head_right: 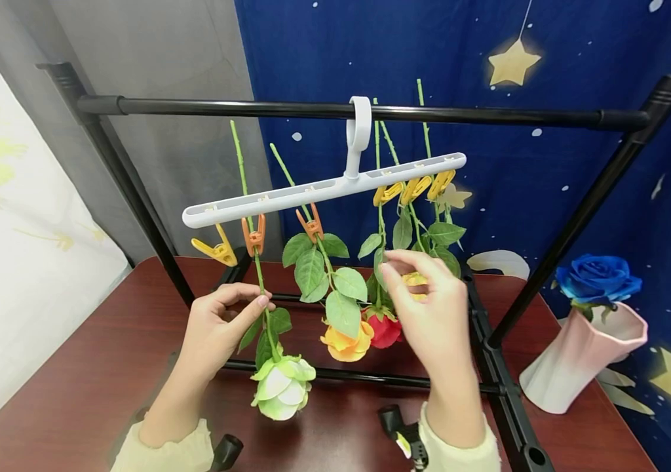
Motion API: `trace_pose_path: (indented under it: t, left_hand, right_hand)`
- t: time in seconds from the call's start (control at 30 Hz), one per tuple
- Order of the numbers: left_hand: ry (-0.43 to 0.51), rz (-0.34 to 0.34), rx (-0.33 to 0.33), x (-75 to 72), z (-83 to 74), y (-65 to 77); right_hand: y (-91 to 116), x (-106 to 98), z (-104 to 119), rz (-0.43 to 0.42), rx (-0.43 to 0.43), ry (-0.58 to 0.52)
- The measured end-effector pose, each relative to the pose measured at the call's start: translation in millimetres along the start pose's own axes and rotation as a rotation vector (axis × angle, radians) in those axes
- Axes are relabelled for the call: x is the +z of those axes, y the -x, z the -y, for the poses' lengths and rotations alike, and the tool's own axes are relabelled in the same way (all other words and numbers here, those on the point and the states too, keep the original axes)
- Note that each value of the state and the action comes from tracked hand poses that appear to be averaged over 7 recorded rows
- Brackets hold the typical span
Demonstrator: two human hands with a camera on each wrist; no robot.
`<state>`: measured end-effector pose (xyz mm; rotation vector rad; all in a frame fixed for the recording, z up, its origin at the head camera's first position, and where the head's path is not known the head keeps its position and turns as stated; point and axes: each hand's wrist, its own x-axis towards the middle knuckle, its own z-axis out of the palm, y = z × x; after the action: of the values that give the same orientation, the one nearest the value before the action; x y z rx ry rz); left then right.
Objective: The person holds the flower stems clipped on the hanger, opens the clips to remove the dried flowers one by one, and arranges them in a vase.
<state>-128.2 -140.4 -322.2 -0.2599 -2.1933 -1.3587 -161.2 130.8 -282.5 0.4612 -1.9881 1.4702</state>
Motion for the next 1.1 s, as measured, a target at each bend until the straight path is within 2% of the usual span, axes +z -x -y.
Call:
trace_pose_path:
  t: [0.3, 0.53, 0.73, 1.1]
  left_hand:
    - [0.000, 0.005, -0.014, -1.0, -1.9, -0.2]
    - [0.003, 0.012, -0.016, -0.5, -0.4, 0.6]
    - [0.009, 0.020, 0.003, -1.5, -1.6, -2.0]
    - [0.023, 0.044, 0.034, -4.6, 0.9, -3.7]
  right_hand:
    - [-15.5, 42.0, 24.4, 0.204, -0.013, -0.124]
    - [-20.7, 73.8, 40.9, 0.311, -0.050, -0.145]
    - [-20.8, 94.9, 44.3, 0.341, -0.041, -0.157]
    - [-25.6, 123.0, 46.9, 0.293, -0.080, -0.179]
